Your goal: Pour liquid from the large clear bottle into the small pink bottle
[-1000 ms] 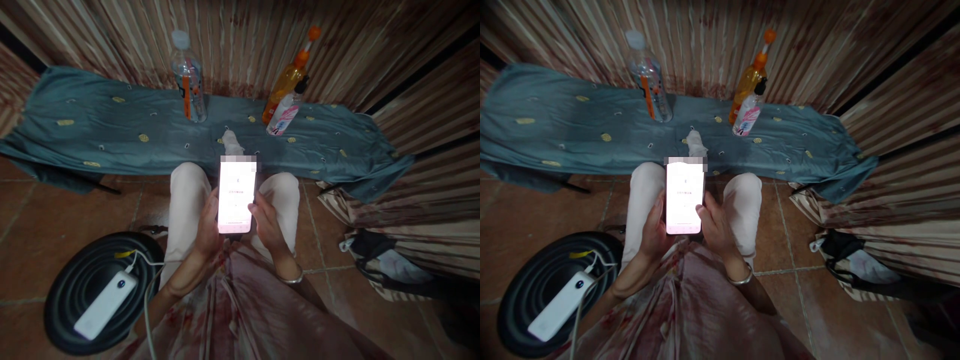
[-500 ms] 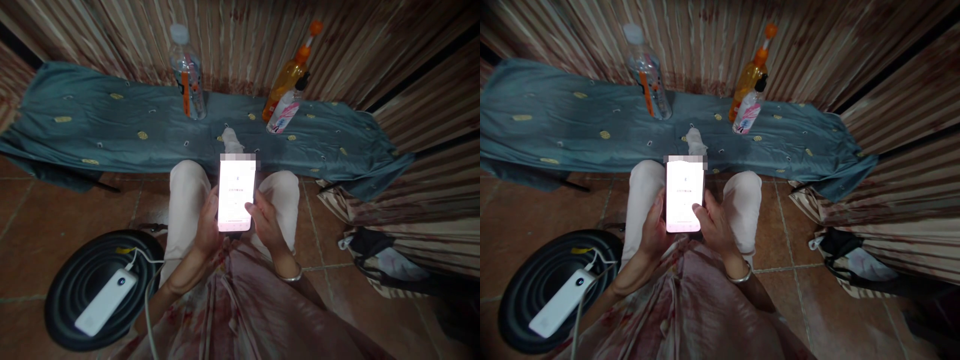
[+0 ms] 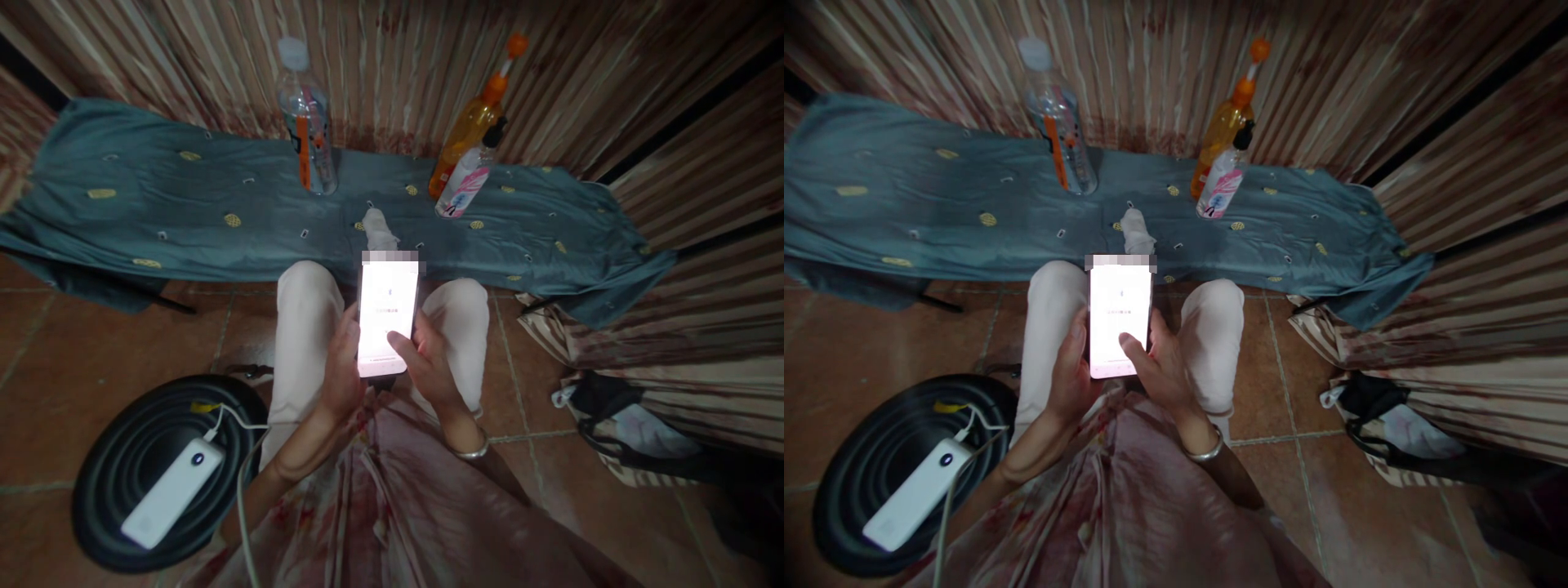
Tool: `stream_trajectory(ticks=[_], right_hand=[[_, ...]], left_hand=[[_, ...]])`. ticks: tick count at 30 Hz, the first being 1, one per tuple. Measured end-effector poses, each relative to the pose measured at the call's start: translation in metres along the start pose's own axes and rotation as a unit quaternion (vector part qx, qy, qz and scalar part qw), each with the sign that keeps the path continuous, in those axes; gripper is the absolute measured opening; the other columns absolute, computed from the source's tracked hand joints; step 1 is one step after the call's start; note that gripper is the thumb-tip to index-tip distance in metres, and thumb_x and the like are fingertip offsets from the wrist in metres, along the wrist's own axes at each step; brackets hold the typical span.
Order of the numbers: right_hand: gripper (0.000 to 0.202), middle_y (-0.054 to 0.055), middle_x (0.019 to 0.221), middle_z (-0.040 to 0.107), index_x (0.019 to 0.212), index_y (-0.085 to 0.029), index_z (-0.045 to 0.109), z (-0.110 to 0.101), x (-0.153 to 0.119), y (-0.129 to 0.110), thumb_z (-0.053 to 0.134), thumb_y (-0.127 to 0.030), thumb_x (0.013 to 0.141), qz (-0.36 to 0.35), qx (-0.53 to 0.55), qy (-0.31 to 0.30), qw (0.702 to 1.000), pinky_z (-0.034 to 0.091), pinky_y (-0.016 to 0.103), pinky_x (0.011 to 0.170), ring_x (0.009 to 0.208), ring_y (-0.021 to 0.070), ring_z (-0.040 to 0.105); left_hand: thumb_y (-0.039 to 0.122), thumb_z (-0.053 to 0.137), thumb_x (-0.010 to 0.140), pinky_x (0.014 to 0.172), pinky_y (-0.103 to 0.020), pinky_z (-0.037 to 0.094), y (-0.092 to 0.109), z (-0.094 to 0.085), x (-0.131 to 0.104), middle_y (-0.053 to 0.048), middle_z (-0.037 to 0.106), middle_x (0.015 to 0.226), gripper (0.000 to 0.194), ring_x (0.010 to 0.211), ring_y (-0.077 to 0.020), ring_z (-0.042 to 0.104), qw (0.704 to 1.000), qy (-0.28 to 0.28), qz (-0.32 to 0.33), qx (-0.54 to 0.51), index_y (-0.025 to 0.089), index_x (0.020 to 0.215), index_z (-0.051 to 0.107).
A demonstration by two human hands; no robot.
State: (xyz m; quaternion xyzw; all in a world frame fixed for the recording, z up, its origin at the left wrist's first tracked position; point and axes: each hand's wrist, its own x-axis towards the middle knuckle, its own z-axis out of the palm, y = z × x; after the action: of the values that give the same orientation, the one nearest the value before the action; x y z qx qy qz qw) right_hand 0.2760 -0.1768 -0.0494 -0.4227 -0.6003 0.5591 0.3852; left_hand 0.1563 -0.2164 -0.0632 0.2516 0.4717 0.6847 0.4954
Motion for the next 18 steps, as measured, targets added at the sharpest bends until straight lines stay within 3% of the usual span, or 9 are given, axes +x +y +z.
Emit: stream_trajectory(ticks=[8, 18], right_hand=[[0.038, 0.004, 0.112, 0.077, 0.126, -0.026, 0.059, 0.0015, 0.0008, 0.0008, 0.066, -0.042, 0.093, 0.012, 0.003, 0.004, 1.000, 0.058, 0.043, 0.096, 0.106, 0.0262, 0.071], [0.030, 0.002, 0.103, 0.077, 0.123, -0.028, 0.061, -0.0003, -0.0021, 0.0031, 0.059, -0.039, 0.095, 0.017, -0.013, 0.001, 1.000, 0.059, 0.043, 0.090, 0.100, 0.0265, 0.071]], left_hand=[[0.058, 0.062, 0.092, 0.084, -0.036, 0.055, 0.0048, 0.0044, -0.0024, -0.006, 0.074, 0.120, 0.048, 0.104, -0.0256, 0.070, 1.000, 0.012, 0.012, -0.007, 0.023, 0.124, 0.069], [0.060, 0.064, 0.090, 0.083, -0.033, 0.058, 0.0013, 0.0016, 0.0009, -0.005, 0.074, 0.121, 0.047, 0.106, -0.0258, 0.070, 0.998, 0.025, -0.025, -0.047, 0.023, 0.119, 0.072]])
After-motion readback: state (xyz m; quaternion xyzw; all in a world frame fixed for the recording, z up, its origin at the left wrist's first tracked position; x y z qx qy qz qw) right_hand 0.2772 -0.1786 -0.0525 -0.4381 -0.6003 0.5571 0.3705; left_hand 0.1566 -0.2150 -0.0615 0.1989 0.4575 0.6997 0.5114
